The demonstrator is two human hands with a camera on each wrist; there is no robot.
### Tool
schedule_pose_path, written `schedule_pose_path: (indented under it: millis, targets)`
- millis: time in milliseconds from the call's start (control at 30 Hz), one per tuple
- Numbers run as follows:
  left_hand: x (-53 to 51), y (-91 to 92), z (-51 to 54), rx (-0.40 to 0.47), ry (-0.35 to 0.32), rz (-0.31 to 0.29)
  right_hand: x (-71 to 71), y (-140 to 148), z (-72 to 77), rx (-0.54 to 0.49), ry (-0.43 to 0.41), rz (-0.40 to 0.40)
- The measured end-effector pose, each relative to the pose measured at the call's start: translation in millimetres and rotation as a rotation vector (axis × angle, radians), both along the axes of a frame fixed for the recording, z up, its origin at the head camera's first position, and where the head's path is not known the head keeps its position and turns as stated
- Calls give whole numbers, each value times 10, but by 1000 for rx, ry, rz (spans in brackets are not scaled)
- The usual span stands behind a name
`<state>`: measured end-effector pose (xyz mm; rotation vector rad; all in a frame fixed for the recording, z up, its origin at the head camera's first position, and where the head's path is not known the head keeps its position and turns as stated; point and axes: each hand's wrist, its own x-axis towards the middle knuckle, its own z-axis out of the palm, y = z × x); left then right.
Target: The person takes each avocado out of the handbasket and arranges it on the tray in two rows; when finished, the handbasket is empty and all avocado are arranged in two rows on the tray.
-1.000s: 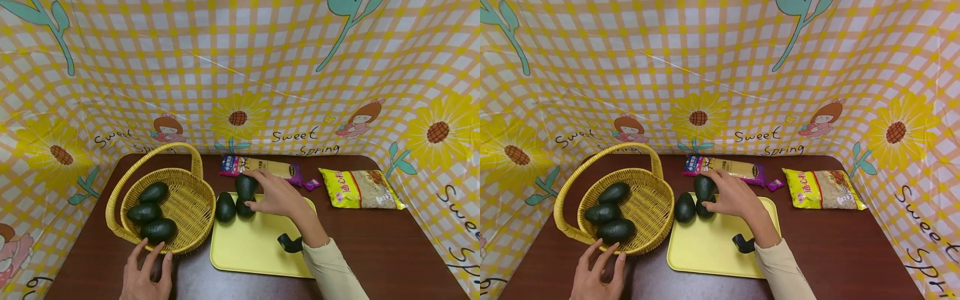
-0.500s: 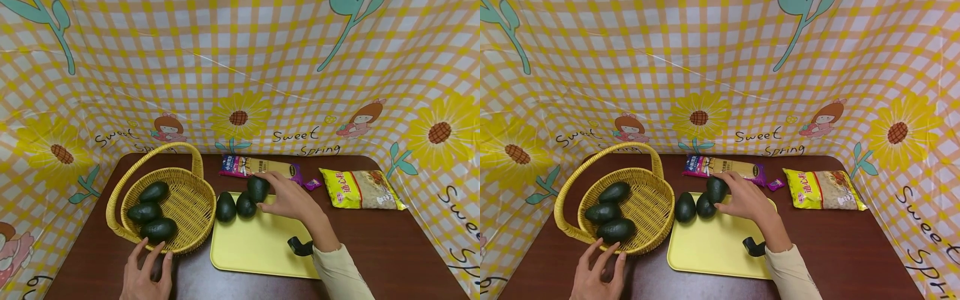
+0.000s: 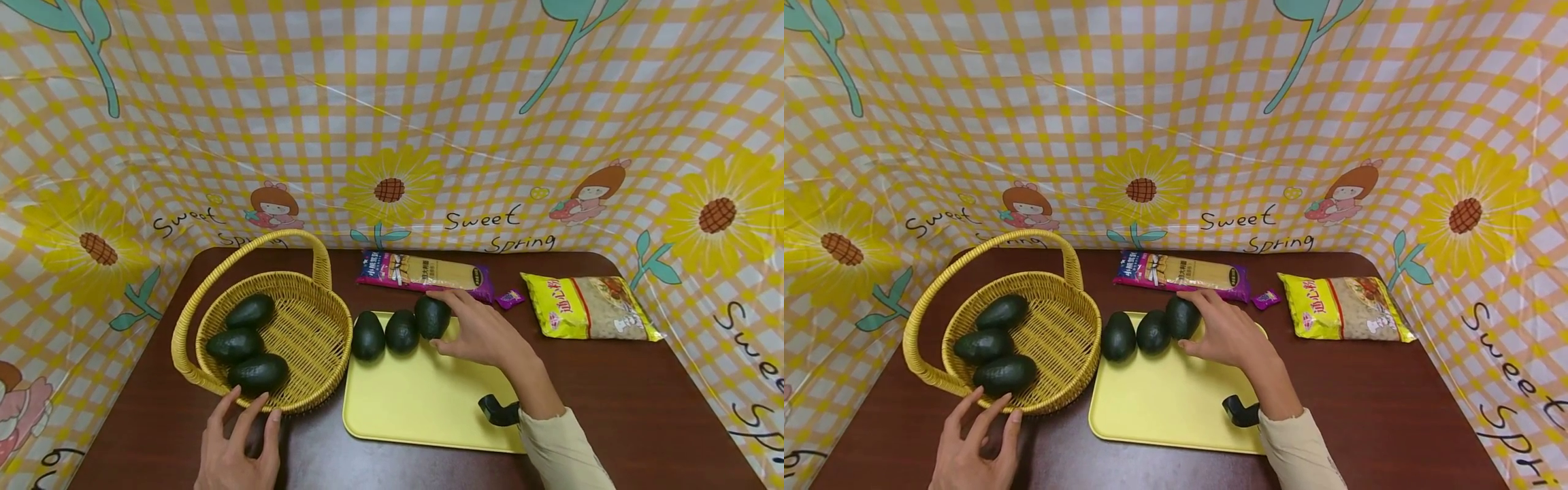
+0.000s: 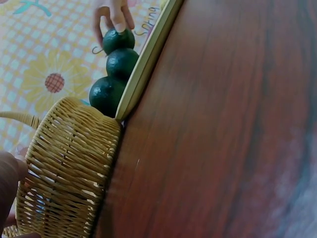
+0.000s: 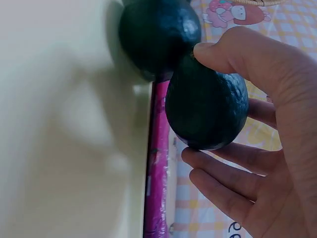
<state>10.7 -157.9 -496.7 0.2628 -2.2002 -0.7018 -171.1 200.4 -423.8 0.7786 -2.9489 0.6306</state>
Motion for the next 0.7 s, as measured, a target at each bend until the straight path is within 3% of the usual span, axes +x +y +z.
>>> schedule_pose_path:
  millis: [267,700]
  targets:
    - [3,-4,9,4,-12,3,51,45,-127,31,-12,-13]
    - [11,-1,-1,10,-23,11,84,86,-237,-6,3,36]
